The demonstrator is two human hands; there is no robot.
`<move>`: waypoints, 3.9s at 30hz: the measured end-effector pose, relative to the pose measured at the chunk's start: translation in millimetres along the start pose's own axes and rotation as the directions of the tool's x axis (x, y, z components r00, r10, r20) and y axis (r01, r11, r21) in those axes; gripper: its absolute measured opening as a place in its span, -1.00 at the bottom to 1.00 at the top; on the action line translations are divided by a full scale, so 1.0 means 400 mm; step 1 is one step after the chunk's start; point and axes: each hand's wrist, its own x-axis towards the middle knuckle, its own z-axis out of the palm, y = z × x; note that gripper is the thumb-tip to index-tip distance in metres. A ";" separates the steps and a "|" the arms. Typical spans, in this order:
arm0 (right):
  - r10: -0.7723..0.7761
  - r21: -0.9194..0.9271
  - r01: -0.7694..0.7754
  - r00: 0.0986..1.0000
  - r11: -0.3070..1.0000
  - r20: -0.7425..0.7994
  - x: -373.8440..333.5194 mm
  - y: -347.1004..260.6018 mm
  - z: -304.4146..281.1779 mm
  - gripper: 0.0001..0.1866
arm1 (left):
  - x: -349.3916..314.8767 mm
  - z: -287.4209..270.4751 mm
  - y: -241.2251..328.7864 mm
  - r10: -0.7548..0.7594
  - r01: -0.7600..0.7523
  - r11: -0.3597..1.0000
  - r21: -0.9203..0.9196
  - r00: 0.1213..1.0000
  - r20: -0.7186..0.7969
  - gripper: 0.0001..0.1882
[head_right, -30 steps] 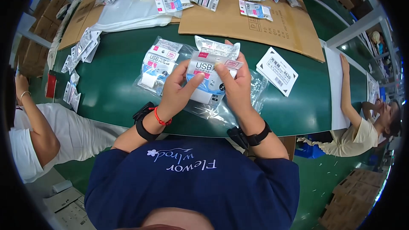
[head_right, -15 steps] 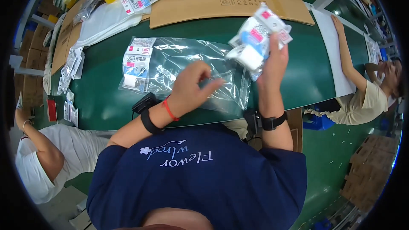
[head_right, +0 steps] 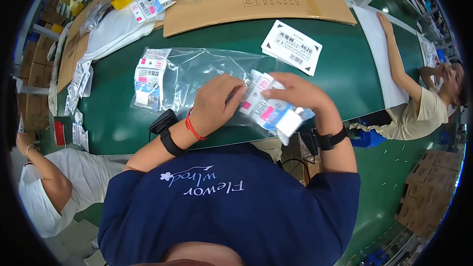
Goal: The person packages chargers by hand, placing them into a plastic bag before inserting a paper label and sealing it. They then set the bag aside and repeat the process with a new plastic bag.
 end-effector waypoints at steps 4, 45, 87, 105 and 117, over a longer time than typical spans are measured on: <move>-0.098 -0.145 0.111 0.991 0.983 0.094 0.074 -0.026 0.038 -0.67 | 0.000 -0.012 0.011 0.137 -0.137 0.985 0.102 0.991 0.010 -0.89; -0.108 0.006 0.114 0.961 0.994 -0.255 0.384 -0.167 0.338 -0.64 | -0.039 -0.069 0.066 0.485 -0.464 0.844 -0.269 0.875 0.011 -0.79; -0.738 -0.881 0.473 0.590 -0.013 0.327 0.486 -0.225 0.066 -0.66 | -0.094 -0.120 -0.143 -0.135 0.055 0.938 0.342 0.967 0.217 -0.42; -0.553 -0.267 0.533 0.833 0.803 -0.002 0.315 -0.381 0.121 -0.68 | -0.056 -0.111 -0.163 -0.529 0.230 0.679 -0.698 0.812 -0.247 -0.37; -0.389 -0.046 0.394 0.871 0.918 -0.299 0.675 -0.244 -0.064 -0.62 | -0.051 -0.113 -0.158 -0.689 0.231 0.236 -0.944 0.725 0.005 -0.69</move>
